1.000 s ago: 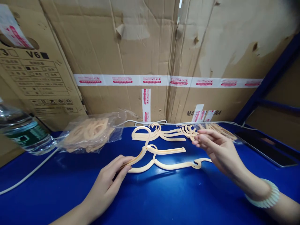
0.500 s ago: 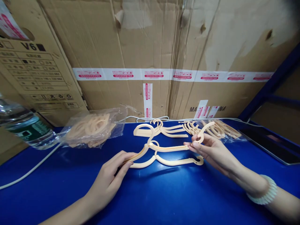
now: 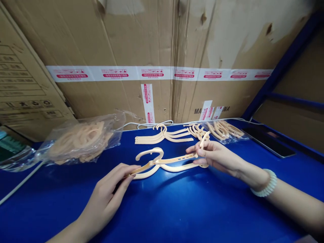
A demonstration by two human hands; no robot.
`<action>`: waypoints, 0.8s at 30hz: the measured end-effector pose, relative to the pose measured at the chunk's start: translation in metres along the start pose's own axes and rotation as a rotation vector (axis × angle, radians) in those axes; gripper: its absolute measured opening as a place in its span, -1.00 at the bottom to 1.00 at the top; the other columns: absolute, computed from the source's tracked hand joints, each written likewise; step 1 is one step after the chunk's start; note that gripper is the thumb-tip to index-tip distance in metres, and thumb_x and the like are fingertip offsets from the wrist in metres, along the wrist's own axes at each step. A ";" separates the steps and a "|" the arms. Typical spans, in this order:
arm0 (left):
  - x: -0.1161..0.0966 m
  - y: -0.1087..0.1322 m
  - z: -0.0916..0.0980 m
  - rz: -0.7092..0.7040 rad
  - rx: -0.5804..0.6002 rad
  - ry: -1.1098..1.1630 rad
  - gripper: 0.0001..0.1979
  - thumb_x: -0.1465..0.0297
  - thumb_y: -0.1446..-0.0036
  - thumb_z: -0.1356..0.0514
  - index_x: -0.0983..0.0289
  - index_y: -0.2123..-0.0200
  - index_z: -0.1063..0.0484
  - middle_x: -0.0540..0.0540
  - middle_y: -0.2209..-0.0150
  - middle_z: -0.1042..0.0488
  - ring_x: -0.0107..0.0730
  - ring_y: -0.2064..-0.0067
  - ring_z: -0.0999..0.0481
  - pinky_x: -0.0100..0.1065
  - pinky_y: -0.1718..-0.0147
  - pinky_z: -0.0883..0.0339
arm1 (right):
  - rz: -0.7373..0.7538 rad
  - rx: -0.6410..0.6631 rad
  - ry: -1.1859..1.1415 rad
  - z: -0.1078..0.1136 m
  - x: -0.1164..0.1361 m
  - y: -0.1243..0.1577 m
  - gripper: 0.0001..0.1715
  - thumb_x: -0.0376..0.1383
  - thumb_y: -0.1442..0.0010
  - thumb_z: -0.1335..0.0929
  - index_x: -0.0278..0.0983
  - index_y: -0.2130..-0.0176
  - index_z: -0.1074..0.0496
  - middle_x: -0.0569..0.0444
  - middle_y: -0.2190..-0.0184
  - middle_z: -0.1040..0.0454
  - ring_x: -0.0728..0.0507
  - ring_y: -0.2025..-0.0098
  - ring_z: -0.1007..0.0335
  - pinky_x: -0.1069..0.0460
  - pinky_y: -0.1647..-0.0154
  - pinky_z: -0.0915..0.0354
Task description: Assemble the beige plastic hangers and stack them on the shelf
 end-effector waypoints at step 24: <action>0.000 0.005 -0.001 -0.068 -0.006 -0.026 -0.74 0.46 -0.28 -0.03 0.15 0.01 -0.37 0.05 0.12 -0.45 -0.40 0.12 -0.48 -0.47 0.18 -0.38 | -0.078 -0.026 0.027 -0.003 -0.008 0.000 -0.58 -0.21 0.15 -0.58 -0.34 0.46 -0.36 -0.01 0.38 -0.56 -0.07 0.32 -0.53 0.08 0.25 -0.46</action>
Point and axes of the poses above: each hand's wrist, its own y-axis away from the middle knuckle, its own z-axis out of the back of the hand, x = y × z, the point moved 5 cm from there along -y, towards the middle knuckle
